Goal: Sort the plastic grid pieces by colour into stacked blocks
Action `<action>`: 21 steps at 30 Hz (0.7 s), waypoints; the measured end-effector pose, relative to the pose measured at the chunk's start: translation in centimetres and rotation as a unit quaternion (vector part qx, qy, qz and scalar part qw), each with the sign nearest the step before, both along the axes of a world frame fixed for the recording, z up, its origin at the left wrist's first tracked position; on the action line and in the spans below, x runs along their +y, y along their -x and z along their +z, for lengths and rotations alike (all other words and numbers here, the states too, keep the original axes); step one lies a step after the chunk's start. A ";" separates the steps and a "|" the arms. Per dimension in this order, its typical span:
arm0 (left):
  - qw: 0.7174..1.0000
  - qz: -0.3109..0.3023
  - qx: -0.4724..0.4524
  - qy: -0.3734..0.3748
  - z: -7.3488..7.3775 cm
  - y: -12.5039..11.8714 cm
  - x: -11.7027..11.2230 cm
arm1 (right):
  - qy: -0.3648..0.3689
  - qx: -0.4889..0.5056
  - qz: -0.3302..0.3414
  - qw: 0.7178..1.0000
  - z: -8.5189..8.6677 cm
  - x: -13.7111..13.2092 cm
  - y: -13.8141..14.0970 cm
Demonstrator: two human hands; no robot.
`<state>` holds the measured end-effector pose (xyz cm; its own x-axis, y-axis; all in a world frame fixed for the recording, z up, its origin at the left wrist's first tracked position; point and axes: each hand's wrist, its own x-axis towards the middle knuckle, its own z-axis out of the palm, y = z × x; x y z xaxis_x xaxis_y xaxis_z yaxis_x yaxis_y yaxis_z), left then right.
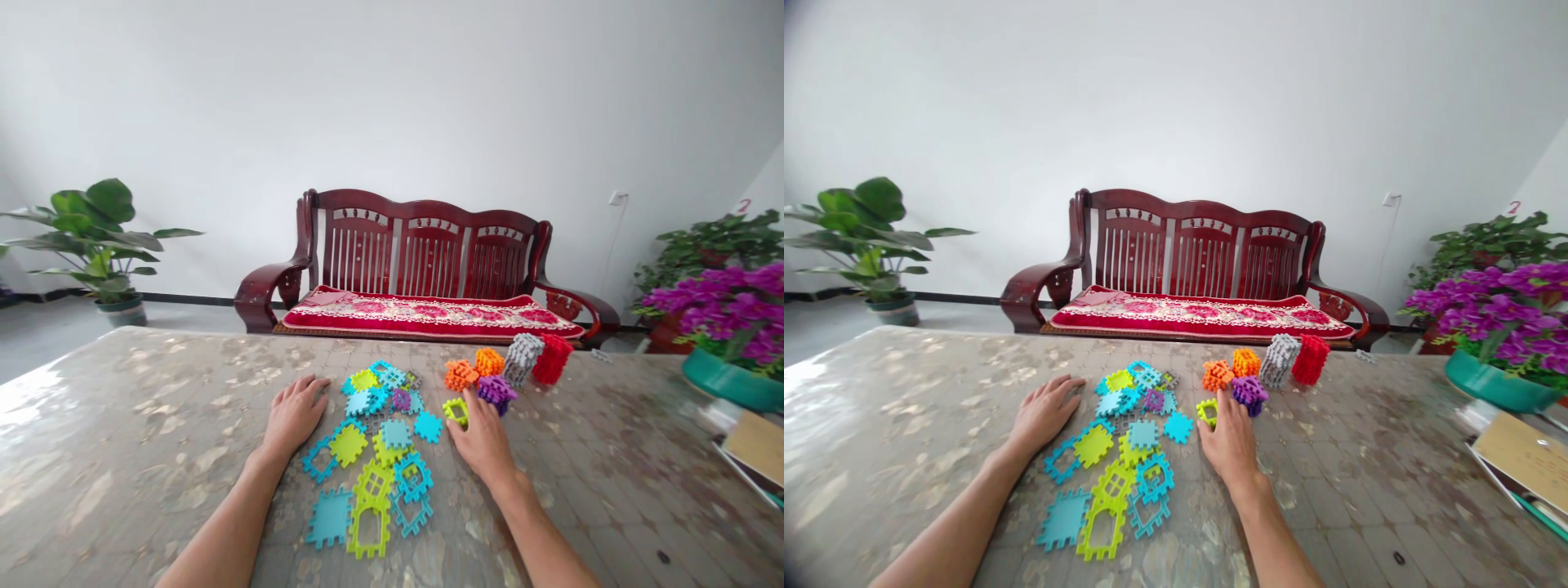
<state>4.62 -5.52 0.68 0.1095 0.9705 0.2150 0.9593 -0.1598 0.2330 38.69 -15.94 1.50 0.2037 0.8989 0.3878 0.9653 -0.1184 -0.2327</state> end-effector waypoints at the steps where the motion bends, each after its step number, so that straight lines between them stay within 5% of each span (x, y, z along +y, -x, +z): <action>1: 1.000 0.000 0.000 0.000 0.1 0.0 -0.1 | -0.009 0.002 0.003 1.000 0.1 -0.2 0.1; 6: 1.000 -0.001 -0.009 -0.004 0.2 -0.2 -0.2 | -0.047 0.058 0.107 0.991 1.0 -1.2 2.1; 11: 1.000 0.001 -0.011 0.001 -0.1 0.0 0.0 | 0.005 0.098 0.211 0.973 2.3 -1.6 5.7; 21: 1.000 0.000 -0.006 0.001 0.2 -0.2 -0.2 | 0.042 0.128 0.216 0.967 1.9 -1.2 7.0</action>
